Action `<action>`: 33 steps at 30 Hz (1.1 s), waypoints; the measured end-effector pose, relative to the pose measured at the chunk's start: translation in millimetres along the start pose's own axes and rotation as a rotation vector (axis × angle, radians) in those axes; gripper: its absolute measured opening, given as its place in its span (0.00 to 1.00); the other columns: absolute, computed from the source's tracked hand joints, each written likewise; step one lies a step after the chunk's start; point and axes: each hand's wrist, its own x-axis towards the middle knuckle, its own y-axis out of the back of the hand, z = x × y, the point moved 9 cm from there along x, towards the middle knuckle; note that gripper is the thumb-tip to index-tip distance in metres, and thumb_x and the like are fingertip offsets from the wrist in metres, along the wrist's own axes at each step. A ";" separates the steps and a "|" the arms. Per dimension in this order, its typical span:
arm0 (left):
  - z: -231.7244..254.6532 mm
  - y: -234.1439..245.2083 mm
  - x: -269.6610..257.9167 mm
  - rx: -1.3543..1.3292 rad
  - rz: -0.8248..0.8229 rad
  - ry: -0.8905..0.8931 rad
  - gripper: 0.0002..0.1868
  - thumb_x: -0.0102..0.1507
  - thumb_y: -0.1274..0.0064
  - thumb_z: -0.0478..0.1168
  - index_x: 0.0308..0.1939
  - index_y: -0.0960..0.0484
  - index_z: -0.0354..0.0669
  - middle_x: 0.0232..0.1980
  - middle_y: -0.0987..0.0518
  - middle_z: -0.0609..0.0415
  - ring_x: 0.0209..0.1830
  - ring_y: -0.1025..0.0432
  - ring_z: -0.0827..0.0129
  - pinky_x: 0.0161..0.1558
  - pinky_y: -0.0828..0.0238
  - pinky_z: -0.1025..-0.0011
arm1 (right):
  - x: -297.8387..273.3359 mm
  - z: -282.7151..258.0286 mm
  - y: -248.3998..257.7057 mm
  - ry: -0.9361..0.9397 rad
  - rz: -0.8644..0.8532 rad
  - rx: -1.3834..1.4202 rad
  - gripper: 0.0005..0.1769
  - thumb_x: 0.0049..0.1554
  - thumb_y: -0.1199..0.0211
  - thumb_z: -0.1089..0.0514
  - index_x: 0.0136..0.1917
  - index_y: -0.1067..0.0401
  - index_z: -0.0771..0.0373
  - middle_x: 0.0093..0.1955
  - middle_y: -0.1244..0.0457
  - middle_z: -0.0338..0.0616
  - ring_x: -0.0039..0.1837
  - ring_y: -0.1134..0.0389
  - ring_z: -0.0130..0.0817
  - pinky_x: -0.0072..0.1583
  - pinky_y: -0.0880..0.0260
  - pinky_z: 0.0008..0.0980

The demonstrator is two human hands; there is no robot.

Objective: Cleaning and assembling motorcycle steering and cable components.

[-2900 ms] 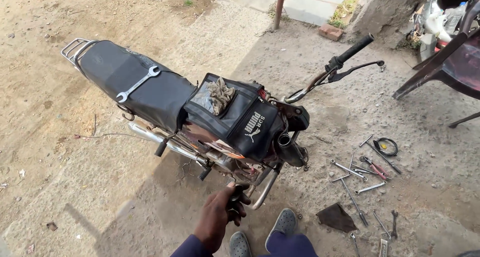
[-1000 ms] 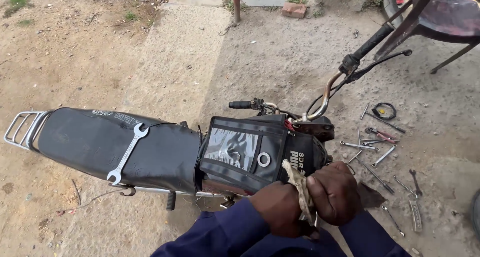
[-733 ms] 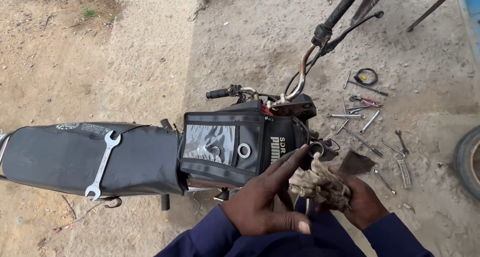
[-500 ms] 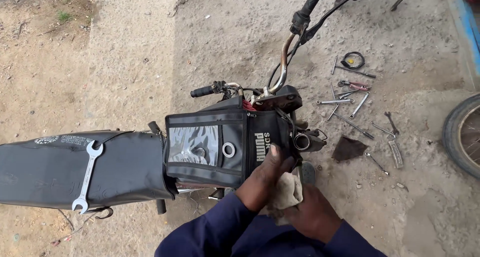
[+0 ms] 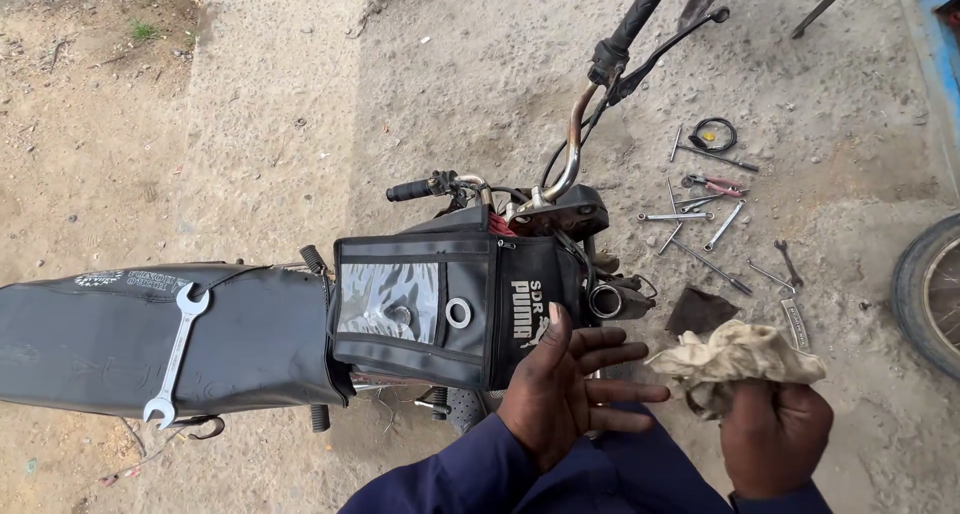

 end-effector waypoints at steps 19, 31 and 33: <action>-56.1 -12.3 -7.0 0.918 -0.437 0.193 0.55 0.57 0.40 0.74 0.67 0.29 0.27 0.65 0.25 0.33 0.69 0.32 0.50 0.69 0.40 0.60 | -11.1 6.3 -64.5 0.468 -0.460 -0.454 0.09 0.52 0.46 0.56 0.35 0.28 0.61 0.33 0.35 0.47 0.37 0.37 0.47 0.41 0.36 0.46; -125.9 29.9 32.7 0.151 -0.039 0.548 0.46 0.68 0.77 0.75 0.80 0.44 0.52 0.68 0.28 0.41 0.62 0.29 0.46 0.55 0.31 0.56 | -45.9 66.4 -26.8 0.263 -0.385 -0.176 0.13 0.61 0.41 0.57 0.56 0.28 0.66 0.47 0.31 0.48 0.49 0.31 0.37 0.53 0.30 0.37; -128.2 39.3 60.8 0.368 -0.077 0.147 0.38 0.72 0.71 0.68 0.75 0.37 0.45 0.67 0.26 0.43 0.63 0.28 0.52 0.59 0.29 0.59 | -42.9 48.9 -41.2 0.120 -0.311 -0.100 0.13 0.61 0.42 0.59 0.58 0.29 0.67 0.47 0.31 0.47 0.49 0.30 0.38 0.52 0.29 0.38</action>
